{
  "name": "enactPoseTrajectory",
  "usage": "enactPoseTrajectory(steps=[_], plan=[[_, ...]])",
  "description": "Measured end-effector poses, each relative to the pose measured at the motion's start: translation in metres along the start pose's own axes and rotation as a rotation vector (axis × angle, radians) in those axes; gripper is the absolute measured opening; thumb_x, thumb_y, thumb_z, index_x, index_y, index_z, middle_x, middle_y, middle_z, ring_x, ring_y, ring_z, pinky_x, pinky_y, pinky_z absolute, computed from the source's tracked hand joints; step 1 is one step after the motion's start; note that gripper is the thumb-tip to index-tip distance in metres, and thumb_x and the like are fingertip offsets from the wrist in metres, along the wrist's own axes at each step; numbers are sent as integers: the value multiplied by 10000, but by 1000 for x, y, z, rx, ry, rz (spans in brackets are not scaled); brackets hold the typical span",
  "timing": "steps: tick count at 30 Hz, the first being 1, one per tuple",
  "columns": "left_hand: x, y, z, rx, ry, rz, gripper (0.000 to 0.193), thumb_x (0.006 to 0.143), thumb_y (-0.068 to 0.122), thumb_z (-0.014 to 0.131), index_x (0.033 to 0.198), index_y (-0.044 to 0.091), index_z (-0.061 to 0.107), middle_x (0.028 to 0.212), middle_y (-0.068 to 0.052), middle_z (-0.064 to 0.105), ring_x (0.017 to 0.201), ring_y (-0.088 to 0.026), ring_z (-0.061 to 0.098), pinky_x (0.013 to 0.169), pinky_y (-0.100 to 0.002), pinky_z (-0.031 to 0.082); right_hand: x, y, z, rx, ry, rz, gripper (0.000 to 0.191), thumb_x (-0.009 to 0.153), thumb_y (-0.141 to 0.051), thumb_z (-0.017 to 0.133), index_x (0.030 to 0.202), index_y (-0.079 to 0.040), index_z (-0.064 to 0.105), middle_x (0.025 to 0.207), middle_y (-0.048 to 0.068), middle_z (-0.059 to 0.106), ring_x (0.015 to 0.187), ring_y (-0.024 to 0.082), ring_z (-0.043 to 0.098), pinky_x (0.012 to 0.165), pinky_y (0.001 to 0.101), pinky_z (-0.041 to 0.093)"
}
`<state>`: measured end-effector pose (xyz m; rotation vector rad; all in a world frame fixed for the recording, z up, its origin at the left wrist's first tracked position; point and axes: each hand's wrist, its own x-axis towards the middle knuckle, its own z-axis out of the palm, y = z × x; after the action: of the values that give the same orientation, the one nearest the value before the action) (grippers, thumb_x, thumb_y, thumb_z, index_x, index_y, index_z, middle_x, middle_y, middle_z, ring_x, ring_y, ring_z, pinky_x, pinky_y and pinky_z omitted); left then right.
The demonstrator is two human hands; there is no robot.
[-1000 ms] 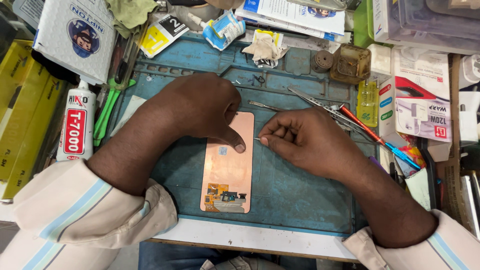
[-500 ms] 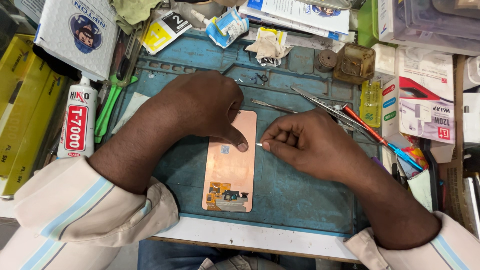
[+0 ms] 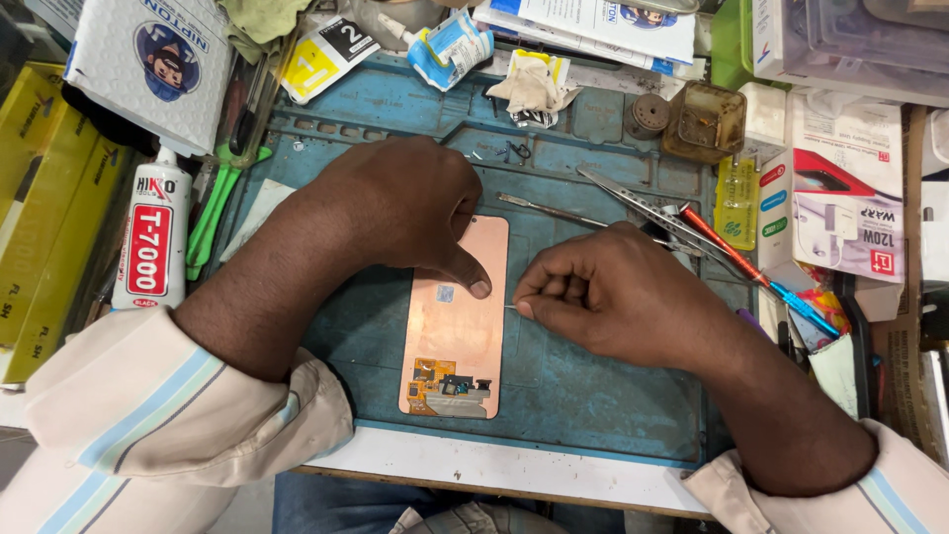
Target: The person uses a small metal tool to carefully scrape and clean the surface of a smartphone back cover. They repeatedly rub the tool along the edges and around the camera area to remove residue or adhesive.
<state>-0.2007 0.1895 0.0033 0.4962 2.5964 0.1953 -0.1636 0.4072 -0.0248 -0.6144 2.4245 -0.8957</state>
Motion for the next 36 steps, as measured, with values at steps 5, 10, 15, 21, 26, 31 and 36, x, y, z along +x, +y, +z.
enactPoseTrajectory(steps=[5, 10, 15, 21, 26, 31, 36], plan=[[0, 1, 0, 10, -1, -6, 575, 557, 607, 925, 757, 106, 726, 802, -76, 745, 833, -281, 738, 755, -454, 582, -1, -2, 0, -27, -15, -37, 164, 799, -212, 802, 938, -128, 819, 617, 7, 757, 462, 92, 625, 456, 298, 487], [1, 2, 2, 11, -25, -28, 577, 561, 609, 921, 775, 109, 724, 800, -73, 748, 828, -275, 748, 760, -448, 590, -2, -4, 2, -55, -30, -73, 151, 786, -213, 807, 915, -133, 815, 603, 5, 750, 439, 106, 643, 456, 300, 496], [2, -1, 2, 3, -10, -14, 575, 558, 603, 924, 772, 107, 728, 810, -77, 749, 841, -285, 739, 766, -453, 585, -2, -5, 1, -52, -67, -88, 130, 781, -204, 805, 889, -131, 809, 572, 19, 733, 427, 120, 640, 453, 305, 503], [4, -4, 4, 10, 22, 7, 584, 552, 608, 931, 772, 105, 733, 831, -90, 742, 867, -304, 730, 768, -466, 579, -2, -5, 2, -78, -102, -78, 135, 777, -216, 805, 892, -144, 805, 566, 22, 722, 427, 130, 638, 452, 312, 497], [4, -10, 5, 46, 99, 38, 550, 587, 594, 928, 802, 120, 751, 864, -109, 737, 896, -330, 721, 786, -472, 575, -2, -4, 6, -106, 26, -153, 127, 781, -196, 803, 866, -105, 776, 619, 50, 704, 483, 170, 646, 487, 330, 516], [5, -15, 7, 69, 218, 74, 509, 636, 573, 913, 822, 128, 753, 877, -121, 727, 899, -350, 710, 766, -489, 570, 0, -1, 6, -161, 166, -226, 124, 818, -177, 779, 891, -80, 757, 739, 48, 738, 583, 168, 697, 544, 322, 546], [2, -14, 5, 40, 103, 42, 546, 660, 618, 883, 858, 133, 731, 889, -97, 738, 904, -339, 715, 762, -494, 568, 0, -3, 3, -161, 132, -162, 122, 816, -179, 775, 894, -86, 765, 706, 53, 739, 555, 168, 695, 523, 327, 534]])
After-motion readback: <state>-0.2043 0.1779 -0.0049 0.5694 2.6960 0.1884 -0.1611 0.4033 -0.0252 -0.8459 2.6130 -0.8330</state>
